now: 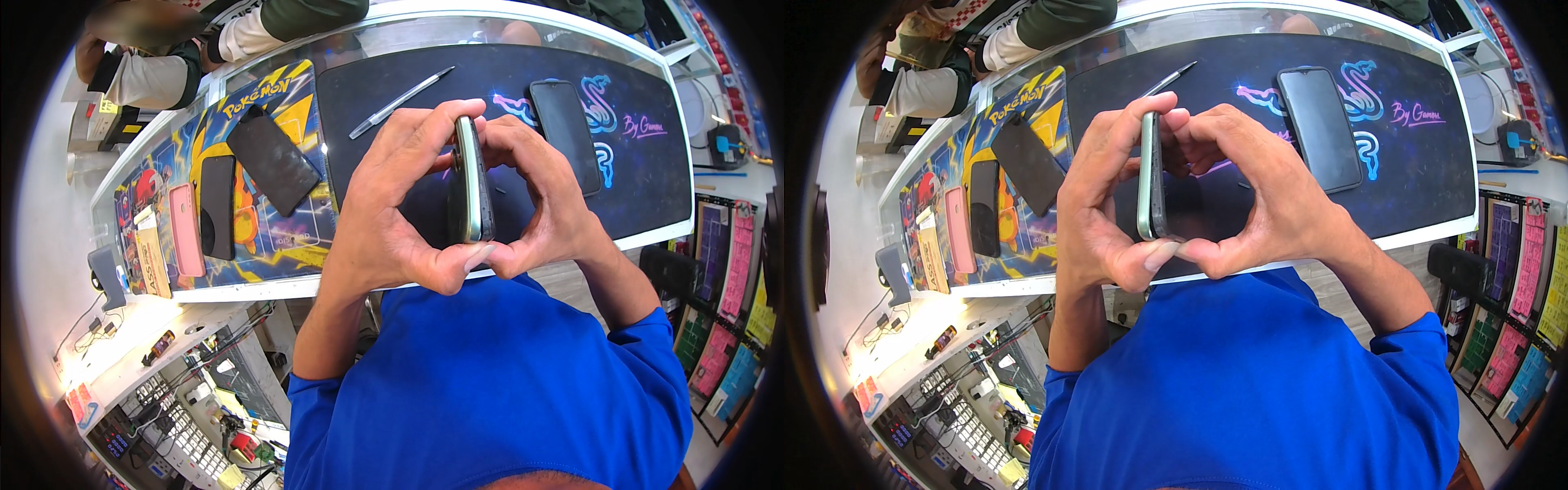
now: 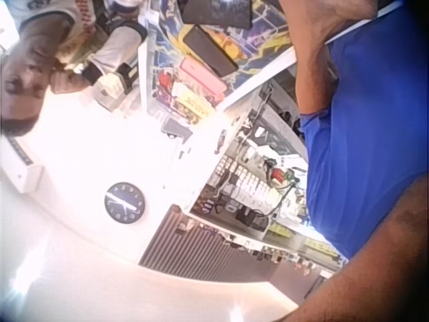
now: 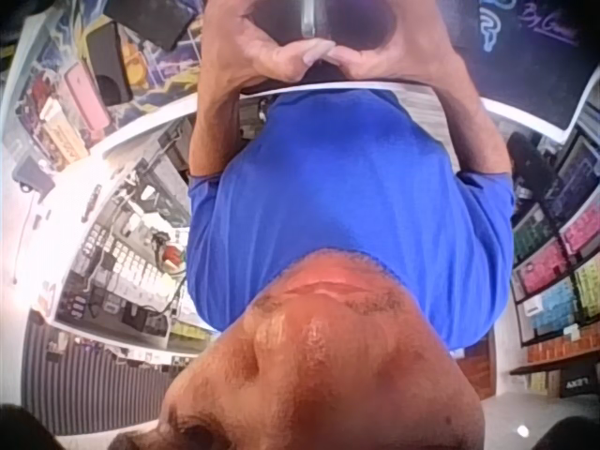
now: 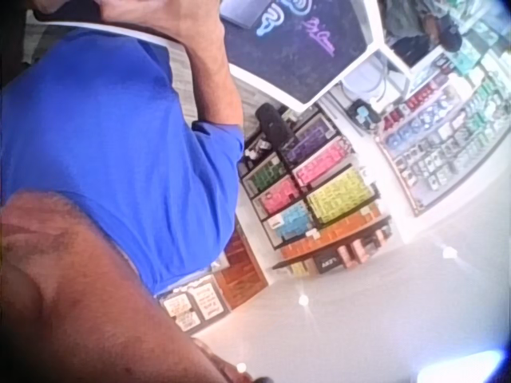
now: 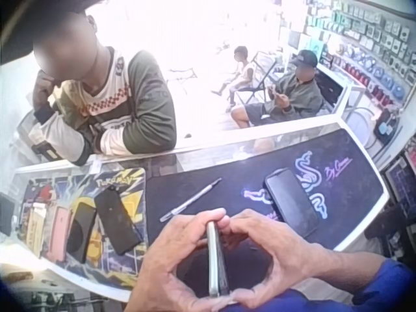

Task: The person holds a green smartphone and rotates it to show the back and sides. They then pry open the back cover to separate it from the main body, exposing the internal components. The person places the separated back cover on the counter and continues to handle the phone's internal frame.

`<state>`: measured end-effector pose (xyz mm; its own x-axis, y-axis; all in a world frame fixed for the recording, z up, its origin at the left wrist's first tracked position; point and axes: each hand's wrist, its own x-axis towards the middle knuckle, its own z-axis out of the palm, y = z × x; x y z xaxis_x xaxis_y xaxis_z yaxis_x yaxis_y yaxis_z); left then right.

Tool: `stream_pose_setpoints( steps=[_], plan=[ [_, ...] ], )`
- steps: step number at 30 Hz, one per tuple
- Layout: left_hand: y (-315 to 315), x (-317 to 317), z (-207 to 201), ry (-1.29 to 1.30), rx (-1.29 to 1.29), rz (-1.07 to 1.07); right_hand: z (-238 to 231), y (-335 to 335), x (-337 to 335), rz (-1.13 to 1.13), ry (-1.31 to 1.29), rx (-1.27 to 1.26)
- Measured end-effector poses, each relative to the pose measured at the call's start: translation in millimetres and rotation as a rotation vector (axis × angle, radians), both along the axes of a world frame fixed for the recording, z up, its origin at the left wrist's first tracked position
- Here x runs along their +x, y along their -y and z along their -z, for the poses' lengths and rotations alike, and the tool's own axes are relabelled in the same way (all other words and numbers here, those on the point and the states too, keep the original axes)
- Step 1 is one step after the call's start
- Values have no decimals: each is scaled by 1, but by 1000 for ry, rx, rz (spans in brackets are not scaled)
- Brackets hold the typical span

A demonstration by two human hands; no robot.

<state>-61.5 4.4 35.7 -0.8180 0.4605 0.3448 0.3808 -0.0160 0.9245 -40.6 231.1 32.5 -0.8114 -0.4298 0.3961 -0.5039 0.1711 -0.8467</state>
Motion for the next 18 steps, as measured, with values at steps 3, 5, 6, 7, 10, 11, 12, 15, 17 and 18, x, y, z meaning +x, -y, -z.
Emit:
stream_pose_setpoints(
  steps=[3, 5, 6, 7, 10, 11, 12, 15, 17, 18],
  plan=[
    [0, 0, -1, -21, 33, -8, 1, 3, -1, -2, 12, -44],
    [-2, 1, -3, -39, 35, -33, 6, 3, -2, -17, 15, -68],
    [-5, 2, -3, -68, 29, -48, 8, 0, -1, -30, 64, -72],
    [-8, 2, -2, -96, 22, -65, 9, -2, 0, -25, 66, -77],
    [-11, 2, -5, -135, -34, -101, 14, -11, 4, -26, 113, -96],
    [-15, 3, -5, -157, -28, -125, 17, -13, 5, -46, 156, -137],
    [-18, 3, -3, -180, -22, -148, 21, -13, 9, -32, 215, -225],
    [-21, 3, 0, -204, -12, -172, 16, -15, 16, 76, 319, -99],
    [-20, 4, -1, -224, -26, -189, 13, -12, 18, 141, 359, -88],
    [-20, 4, -1, -229, -20, -199, 11, -10, 18, 172, 380, -84]
  ],
)
